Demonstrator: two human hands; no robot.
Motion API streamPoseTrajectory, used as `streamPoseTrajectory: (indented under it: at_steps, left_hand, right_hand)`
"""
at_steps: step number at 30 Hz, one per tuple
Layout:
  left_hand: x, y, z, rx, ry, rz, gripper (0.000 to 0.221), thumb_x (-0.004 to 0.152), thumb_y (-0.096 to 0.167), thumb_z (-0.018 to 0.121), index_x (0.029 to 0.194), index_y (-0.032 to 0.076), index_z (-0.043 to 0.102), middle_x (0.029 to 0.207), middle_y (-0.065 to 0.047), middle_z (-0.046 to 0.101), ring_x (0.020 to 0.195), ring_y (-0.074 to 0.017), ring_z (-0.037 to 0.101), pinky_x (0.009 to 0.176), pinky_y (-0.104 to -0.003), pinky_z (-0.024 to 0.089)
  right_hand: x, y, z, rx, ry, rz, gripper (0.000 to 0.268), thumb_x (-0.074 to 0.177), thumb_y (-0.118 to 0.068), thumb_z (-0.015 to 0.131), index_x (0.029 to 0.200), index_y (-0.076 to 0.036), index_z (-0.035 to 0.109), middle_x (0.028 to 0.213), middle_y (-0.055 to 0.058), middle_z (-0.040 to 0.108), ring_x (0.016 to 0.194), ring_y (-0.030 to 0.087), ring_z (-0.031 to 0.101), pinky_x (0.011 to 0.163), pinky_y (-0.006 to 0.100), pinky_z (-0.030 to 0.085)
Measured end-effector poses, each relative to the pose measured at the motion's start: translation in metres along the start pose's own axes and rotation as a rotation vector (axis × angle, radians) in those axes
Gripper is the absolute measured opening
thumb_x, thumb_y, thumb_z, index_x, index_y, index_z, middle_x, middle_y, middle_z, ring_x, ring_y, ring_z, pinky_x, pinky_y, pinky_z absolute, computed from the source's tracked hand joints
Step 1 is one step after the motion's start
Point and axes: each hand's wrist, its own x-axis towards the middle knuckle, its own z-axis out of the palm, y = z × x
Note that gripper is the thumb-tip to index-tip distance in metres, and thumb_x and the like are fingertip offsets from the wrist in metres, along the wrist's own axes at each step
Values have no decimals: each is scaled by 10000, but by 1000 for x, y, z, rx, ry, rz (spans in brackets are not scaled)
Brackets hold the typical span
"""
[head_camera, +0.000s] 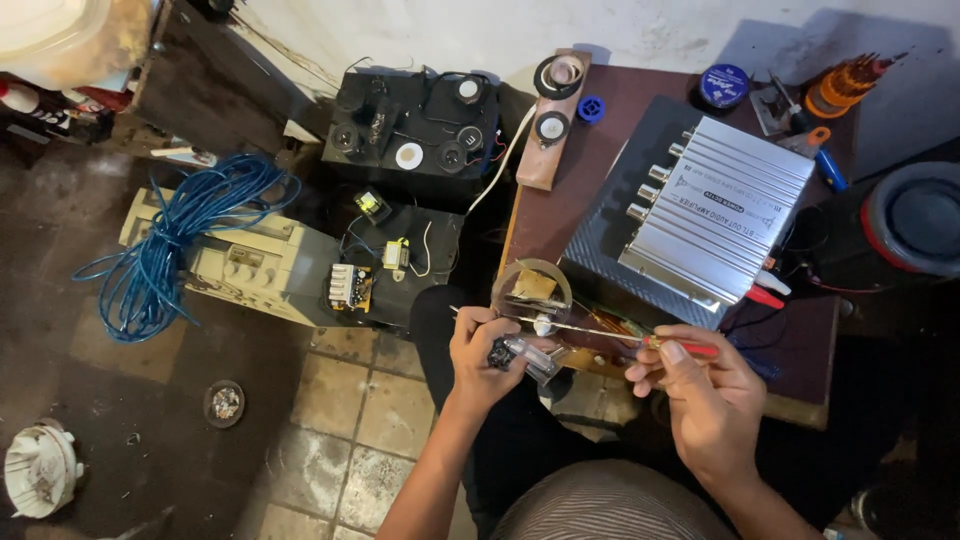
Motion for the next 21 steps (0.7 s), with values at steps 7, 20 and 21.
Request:
streamPoseTrajectory:
  at_steps: [7,20,21]
  left_hand:
    - [-3,-4,2,-22,20,-18,303,764,53,702,1051,137,654,932,-41,555,866,-161,489,687,-285,487]
    - [3,5,9,-389,161,-141,613,817,299,892,1241,150,474,1042,-3,516,879,-129,503,812,-282,395]
    - [4,6,9,-420,185,-153,576,862,347,855,1251,149,478,1049,2,515,887,-123,505,813,-278,401]
  right_hand:
    - [0,0,2,11,-16,-33,225,989,-108,625,1129,68,634,831,250,683,667,331,688,530,354,537]
    - [0,-4,3,-8,-10,-1,203,999,-91,612,1123,65,650,822,244,684,661,342,695,527,372,533]
    - [0,-4,4,-15,-8,0,200,997,-92,615,1119,62,650,824,243,687,659,340,699,529,372,539]
